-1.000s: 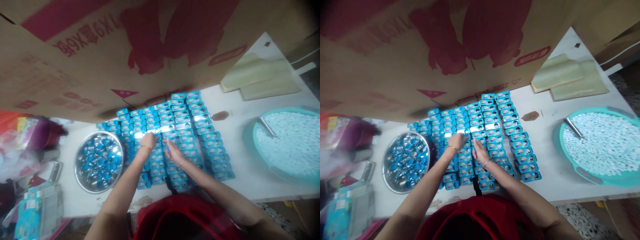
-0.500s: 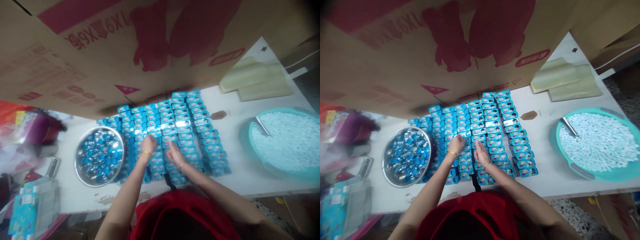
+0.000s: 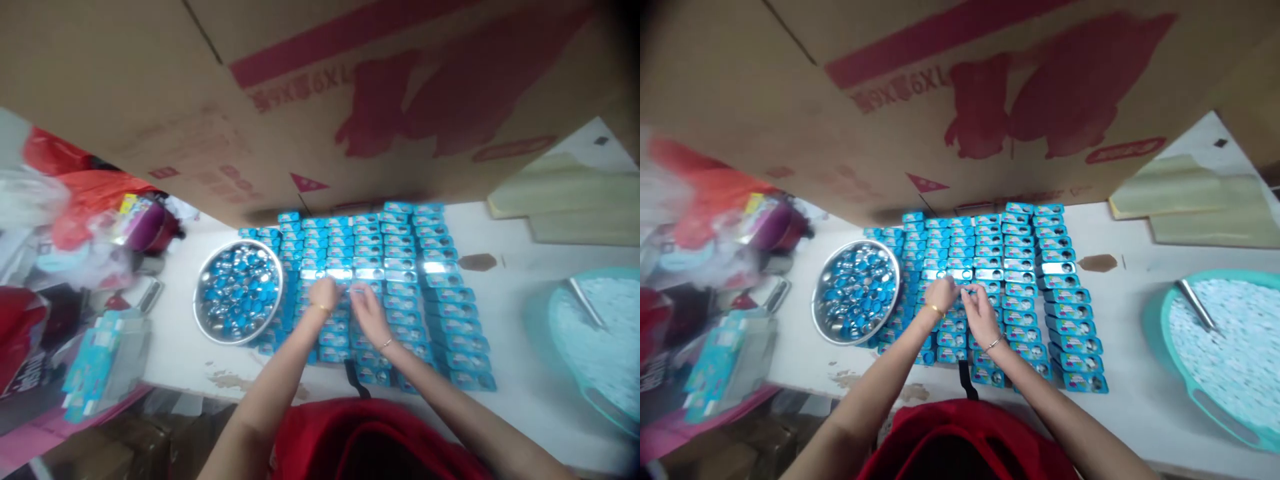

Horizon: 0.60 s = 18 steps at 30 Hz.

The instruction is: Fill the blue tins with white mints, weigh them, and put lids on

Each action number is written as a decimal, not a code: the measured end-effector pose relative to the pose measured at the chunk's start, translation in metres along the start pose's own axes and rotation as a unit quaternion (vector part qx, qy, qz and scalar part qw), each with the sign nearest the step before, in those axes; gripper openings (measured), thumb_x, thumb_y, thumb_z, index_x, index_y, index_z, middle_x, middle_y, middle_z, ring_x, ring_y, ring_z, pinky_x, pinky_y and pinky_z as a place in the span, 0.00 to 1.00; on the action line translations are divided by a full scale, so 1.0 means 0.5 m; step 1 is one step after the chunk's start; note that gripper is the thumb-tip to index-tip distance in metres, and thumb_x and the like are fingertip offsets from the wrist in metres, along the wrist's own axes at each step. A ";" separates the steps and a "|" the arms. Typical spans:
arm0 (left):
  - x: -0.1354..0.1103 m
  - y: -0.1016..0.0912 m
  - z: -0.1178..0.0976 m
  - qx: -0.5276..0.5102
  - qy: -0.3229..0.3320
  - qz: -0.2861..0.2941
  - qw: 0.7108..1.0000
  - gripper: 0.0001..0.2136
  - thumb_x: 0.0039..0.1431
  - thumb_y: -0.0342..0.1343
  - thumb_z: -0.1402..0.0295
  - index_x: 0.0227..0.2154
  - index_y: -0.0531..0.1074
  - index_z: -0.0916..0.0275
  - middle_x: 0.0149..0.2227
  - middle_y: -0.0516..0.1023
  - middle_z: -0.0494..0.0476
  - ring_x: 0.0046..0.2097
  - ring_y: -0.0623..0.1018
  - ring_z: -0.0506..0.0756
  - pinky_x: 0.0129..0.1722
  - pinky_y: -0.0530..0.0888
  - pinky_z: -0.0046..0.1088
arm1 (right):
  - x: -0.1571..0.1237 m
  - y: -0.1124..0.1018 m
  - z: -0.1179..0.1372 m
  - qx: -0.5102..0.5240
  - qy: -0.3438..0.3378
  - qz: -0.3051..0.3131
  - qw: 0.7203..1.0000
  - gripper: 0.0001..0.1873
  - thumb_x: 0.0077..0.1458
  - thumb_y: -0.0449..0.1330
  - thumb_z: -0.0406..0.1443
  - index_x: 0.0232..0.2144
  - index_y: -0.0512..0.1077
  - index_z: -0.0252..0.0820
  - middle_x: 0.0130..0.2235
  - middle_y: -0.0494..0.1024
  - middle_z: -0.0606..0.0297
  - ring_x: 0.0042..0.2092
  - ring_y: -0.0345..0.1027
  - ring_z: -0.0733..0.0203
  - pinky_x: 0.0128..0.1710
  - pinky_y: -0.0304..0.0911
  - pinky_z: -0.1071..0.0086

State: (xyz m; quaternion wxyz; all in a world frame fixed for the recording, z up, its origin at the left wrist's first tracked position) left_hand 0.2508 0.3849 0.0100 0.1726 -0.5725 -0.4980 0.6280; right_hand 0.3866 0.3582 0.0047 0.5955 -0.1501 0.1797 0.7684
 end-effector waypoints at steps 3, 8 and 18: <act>-0.106 -0.069 0.089 -0.179 0.062 -0.155 0.970 0.12 0.61 0.48 0.59 0.37 0.71 0.61 0.35 0.78 0.58 0.38 0.77 0.54 0.38 0.70 0.27 | 0.000 0.097 0.135 -0.105 -0.179 0.020 0.978 0.16 0.58 0.51 0.46 0.45 0.63 0.44 0.34 0.68 0.64 0.33 0.63 0.61 0.34 0.62 0.68; -0.279 -0.125 0.388 -0.408 -0.053 -0.356 0.839 0.14 0.56 0.53 0.56 0.36 0.70 0.62 0.30 0.75 0.54 0.32 0.75 0.52 0.31 0.71 0.25 | -0.006 0.435 0.204 -0.412 -0.345 0.268 0.800 0.24 0.52 0.57 0.41 0.51 0.64 0.41 0.51 0.66 0.53 0.52 0.59 0.49 0.49 0.59 0.58; -0.332 0.018 0.495 -0.526 -0.108 -0.300 0.788 0.16 0.54 0.54 0.53 0.31 0.69 0.62 0.24 0.71 0.50 0.25 0.70 0.50 0.25 0.68 0.24 | 0.061 0.626 0.007 -0.630 -0.259 0.373 0.630 0.26 0.44 0.63 0.35 0.48 0.67 0.43 0.54 0.63 0.49 0.52 0.60 0.41 0.43 0.62 0.53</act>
Point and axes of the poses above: each hand's wrist, its own x-axis towards the middle knuckle, its own y-axis out of the palm, z = x × y, the point moved 8 cm from there along x, towards the middle knuckle
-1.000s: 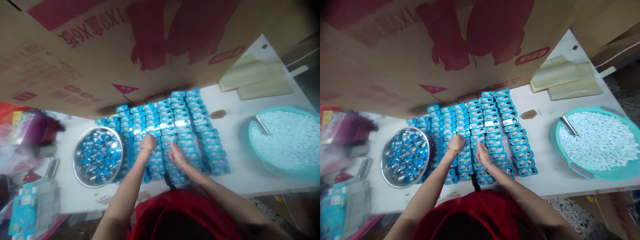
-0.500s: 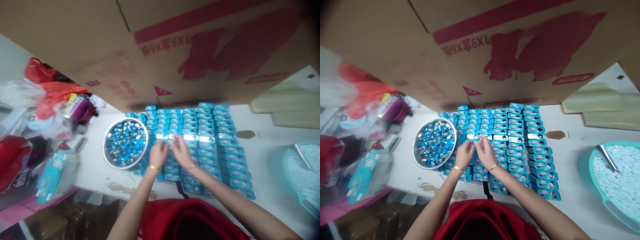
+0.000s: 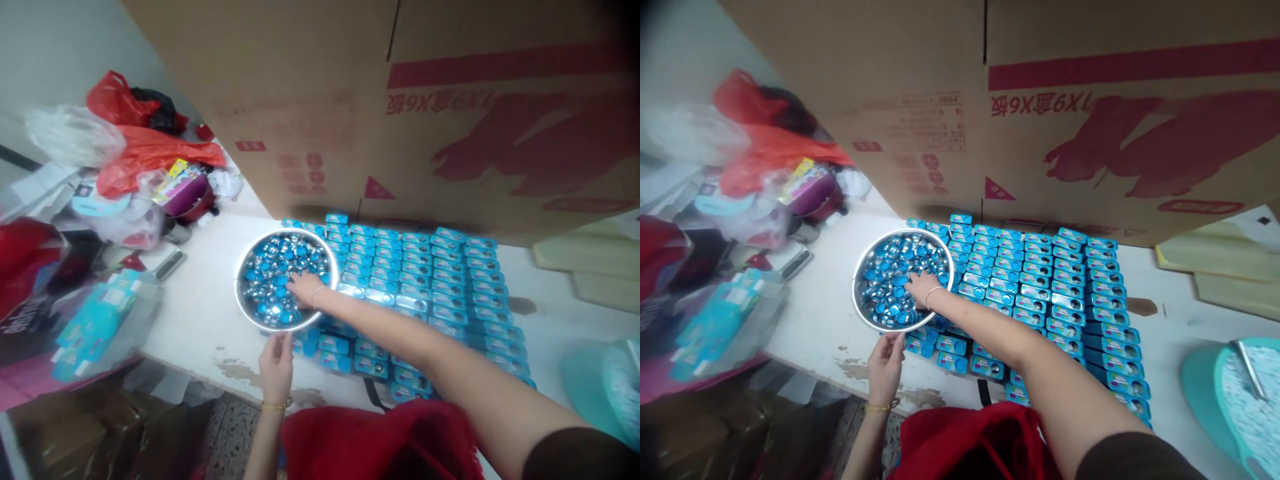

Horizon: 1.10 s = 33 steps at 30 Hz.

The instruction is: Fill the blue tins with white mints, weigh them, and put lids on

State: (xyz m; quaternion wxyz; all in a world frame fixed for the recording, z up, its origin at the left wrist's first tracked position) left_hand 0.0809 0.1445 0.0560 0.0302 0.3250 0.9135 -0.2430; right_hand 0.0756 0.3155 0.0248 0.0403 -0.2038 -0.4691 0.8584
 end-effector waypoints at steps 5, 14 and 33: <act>-0.025 0.039 0.019 -0.014 -0.010 0.050 0.999 0.15 0.54 0.54 0.53 0.30 0.70 0.62 0.25 0.72 0.51 0.26 0.71 0.50 0.25 0.68 0.23 | 0.008 -0.031 -0.028 0.163 0.020 -0.064 0.984 0.15 0.48 0.57 0.29 0.40 0.72 0.42 0.47 0.71 0.54 0.46 0.67 0.48 0.44 0.62 0.58; -0.016 0.071 -0.012 -0.060 0.006 0.065 0.996 0.14 0.55 0.54 0.56 0.36 0.69 0.63 0.28 0.72 0.52 0.28 0.72 0.49 0.27 0.69 0.23 | 0.015 -0.081 -0.076 0.578 0.150 -0.204 0.776 0.08 0.52 0.56 0.39 0.35 0.67 0.41 0.24 0.71 0.70 0.22 0.66 0.66 0.24 0.63 0.71; -0.192 0.306 -0.126 0.062 0.157 0.259 0.951 0.10 0.56 0.55 0.61 0.36 0.68 0.61 0.37 0.70 0.56 0.32 0.73 0.50 0.33 0.73 0.28 | -0.473 0.155 -0.168 0.839 0.272 -0.349 0.317 0.21 0.36 0.67 0.41 0.34 0.67 0.43 0.19 0.67 0.76 0.19 0.60 0.69 0.17 0.51 0.77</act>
Point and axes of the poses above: each hand's wrist, its own x-axis towards the middle knuckle, its own y-axis out of the palm, z = x × y, the point moved 8 cm from there along x, towards the middle knuckle
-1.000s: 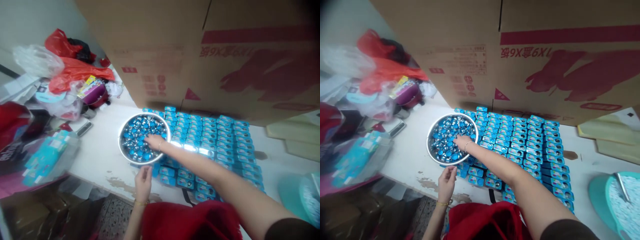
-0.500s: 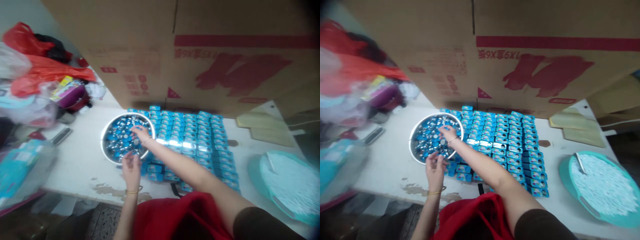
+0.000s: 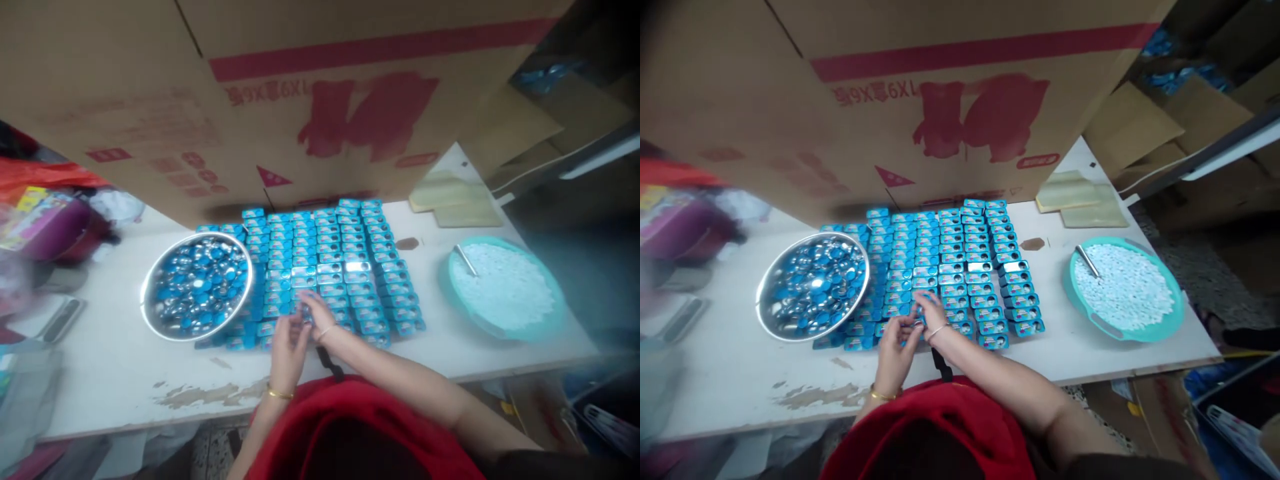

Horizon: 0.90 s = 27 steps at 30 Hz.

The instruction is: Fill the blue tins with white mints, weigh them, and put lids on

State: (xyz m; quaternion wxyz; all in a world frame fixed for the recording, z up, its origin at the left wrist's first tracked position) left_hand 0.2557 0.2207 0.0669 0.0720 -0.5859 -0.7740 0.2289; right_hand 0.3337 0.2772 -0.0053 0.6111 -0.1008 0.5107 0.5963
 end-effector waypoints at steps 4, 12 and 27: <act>0.002 0.078 -0.023 -0.009 0.005 0.049 0.999 0.10 0.56 0.55 0.61 0.37 0.69 0.61 0.32 0.71 0.53 0.32 0.72 0.51 0.34 0.71 0.26 | -0.022 -0.124 0.037 0.039 0.014 -0.039 0.998 0.20 0.38 0.67 0.40 0.36 0.67 0.44 0.22 0.69 0.74 0.22 0.63 0.69 0.17 0.54 0.78; 0.177 0.095 0.042 0.068 0.029 0.004 0.997 0.07 0.54 0.55 0.64 0.28 0.64 0.62 0.33 0.67 0.52 0.33 0.69 0.50 0.35 0.70 0.26 | -0.012 -0.189 0.082 0.039 0.045 0.045 0.997 0.20 0.44 0.66 0.42 0.38 0.66 0.44 0.24 0.68 0.73 0.20 0.61 0.71 0.12 0.45 0.81; 0.300 0.143 0.095 0.357 -0.066 0.086 0.928 0.03 0.52 0.54 0.70 0.30 0.67 0.60 0.28 0.73 0.53 0.33 0.73 0.54 0.32 0.63 0.27 | 0.014 -0.178 0.109 -0.012 0.046 0.070 0.996 0.19 0.49 0.60 0.51 0.37 0.68 0.44 0.23 0.66 0.71 0.18 0.58 0.70 0.11 0.44 0.79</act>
Point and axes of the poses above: each hand's wrist, its own x-axis towards the middle knuckle, its own y-axis out of the palm, z = x × y, the point moved 8 cm from there along x, towards the middle knuckle
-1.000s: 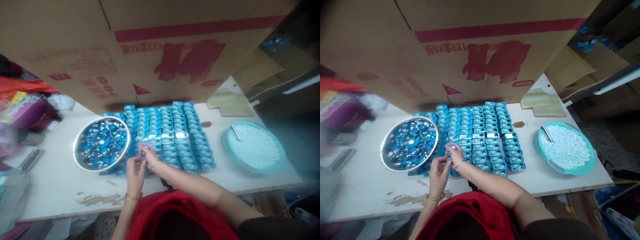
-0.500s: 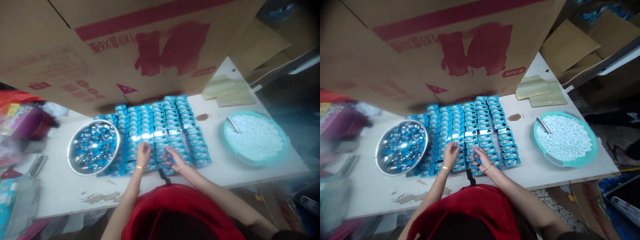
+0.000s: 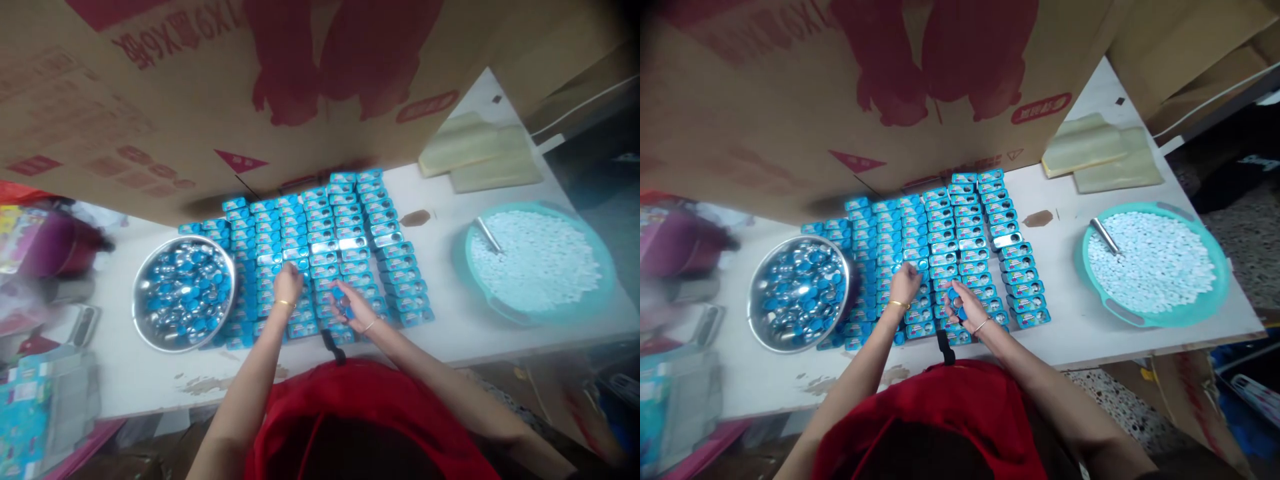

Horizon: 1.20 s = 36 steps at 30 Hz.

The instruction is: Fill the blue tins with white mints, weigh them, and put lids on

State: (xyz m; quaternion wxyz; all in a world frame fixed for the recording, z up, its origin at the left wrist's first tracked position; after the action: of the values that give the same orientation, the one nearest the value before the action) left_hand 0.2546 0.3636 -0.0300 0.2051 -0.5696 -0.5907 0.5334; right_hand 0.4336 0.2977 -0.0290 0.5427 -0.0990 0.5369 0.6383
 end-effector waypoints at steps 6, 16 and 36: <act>0.004 0.000 -0.009 0.059 -0.033 0.041 0.997 0.03 0.54 0.52 0.67 0.31 0.67 0.58 0.30 0.75 0.55 0.35 0.75 0.55 0.30 0.62 0.27 | 0.007 -0.001 -0.006 -0.003 0.009 0.023 1.000 0.19 0.50 0.58 0.50 0.38 0.69 0.43 0.23 0.66 0.70 0.19 0.58 0.69 0.11 0.45 0.78; -0.007 -0.034 -0.014 0.146 -0.059 -0.060 0.986 0.33 0.47 0.60 0.55 0.56 0.59 0.62 0.61 0.58 0.70 0.61 0.57 0.69 0.55 0.59 0.51 | 0.011 0.007 -0.002 -0.005 0.028 0.052 0.998 0.16 0.49 0.61 0.47 0.35 0.64 0.45 0.23 0.68 0.71 0.19 0.59 0.69 0.11 0.46 0.79; -0.179 0.032 -0.052 -0.410 -0.069 0.078 0.906 0.04 0.44 0.52 0.72 0.26 0.67 0.61 0.23 0.70 0.47 0.26 0.73 0.50 0.29 0.71 0.25 | 0.034 0.022 -0.047 -0.021 -0.030 0.007 0.999 0.18 0.47 0.60 0.49 0.35 0.65 0.46 0.18 0.59 0.78 0.15 0.54 0.71 0.10 0.47 0.79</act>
State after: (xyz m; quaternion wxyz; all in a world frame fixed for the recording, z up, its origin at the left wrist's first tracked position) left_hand 0.3079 0.2907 -0.0023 -0.1300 -0.6096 -0.7234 0.2969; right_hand 0.4075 0.2908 -0.0445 0.5520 -0.0877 0.5074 0.6559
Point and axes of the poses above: each hand's wrist, its own x-axis towards the middle knuckle, its own y-axis out of the palm, z = x × y, the point moved 8 cm from there along x, towards the middle knuckle
